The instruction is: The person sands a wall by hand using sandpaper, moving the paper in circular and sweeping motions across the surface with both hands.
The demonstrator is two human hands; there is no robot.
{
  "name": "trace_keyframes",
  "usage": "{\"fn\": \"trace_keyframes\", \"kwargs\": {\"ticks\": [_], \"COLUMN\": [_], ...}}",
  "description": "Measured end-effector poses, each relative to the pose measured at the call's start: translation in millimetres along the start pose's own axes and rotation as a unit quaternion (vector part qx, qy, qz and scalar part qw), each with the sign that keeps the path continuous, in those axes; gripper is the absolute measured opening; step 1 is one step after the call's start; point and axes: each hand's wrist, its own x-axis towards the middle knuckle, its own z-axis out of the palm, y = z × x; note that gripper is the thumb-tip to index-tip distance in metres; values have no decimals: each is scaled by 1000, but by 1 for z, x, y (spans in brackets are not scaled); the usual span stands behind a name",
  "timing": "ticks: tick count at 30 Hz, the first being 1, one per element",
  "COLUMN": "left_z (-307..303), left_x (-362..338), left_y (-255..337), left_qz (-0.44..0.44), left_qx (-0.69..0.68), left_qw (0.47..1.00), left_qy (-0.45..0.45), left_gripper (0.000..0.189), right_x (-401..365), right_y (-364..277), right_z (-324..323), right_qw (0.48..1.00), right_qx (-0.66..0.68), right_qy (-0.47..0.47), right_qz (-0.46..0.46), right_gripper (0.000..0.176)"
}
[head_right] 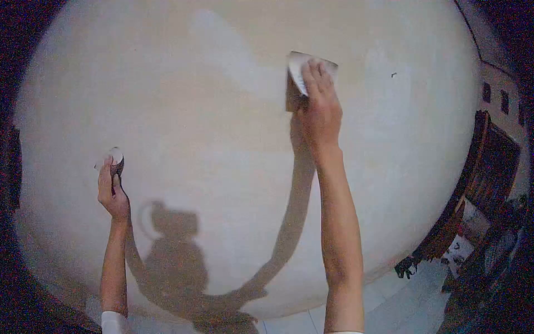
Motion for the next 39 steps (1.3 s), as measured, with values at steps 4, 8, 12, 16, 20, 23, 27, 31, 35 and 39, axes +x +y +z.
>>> {"fn": "trace_keyframes", "kwargs": {"ticks": [4, 8, 12, 16, 20, 23, 27, 31, 35, 39], "left_z": [0, 3, 2, 4, 7, 9, 9, 10, 9, 4], "left_x": [0, -2, 0, -2, -6, -4, -3, -4, -6, -1], "left_y": [0, 2, 0, -2, -9, -3, -3, -5, -10, 5], "left_qz": [-3, -2, 15, 2, 1, -8, -21, -2, 6, 11], "left_qx": [19, 10, 16, 4, 1, -15, -34, 2, -9, 17], "left_qw": [1000, 1000, 1000, 1000, 1000, 999, 999, 999, 999, 999], "left_qy": [4, 15, 15, 13, 28, 27, 32, 35, 41, 33], "left_gripper": [31, 33, 34, 34, 35, 36, 37, 37, 38, 38], "right_x": [-26, -61, -58, -54, -77, -93, -77, -84, -107, -105], "right_y": [-24, -49, -4, 21, -22, -36, 16, 4, -45, -7], "right_z": [1, 3, -8, -16, -10, -7, -15, -16, -17, -21], "right_qw": [996, 982, 992, 999, 997, 965, 999, 999, 984, 996], "right_qx": [63, 60, 1, 7, 58, 63, 13, 12, 77, 41], "right_qy": [-21, -113, -83, -10, -51, -123, -19, -30, -115, -73], "right_qz": [52, -139, -95, 53, -17, -221, 22, 31, -116, -42], "right_gripper": [70, 60, 58, 71, 64, 53, 64, 67, 63, 62]}}
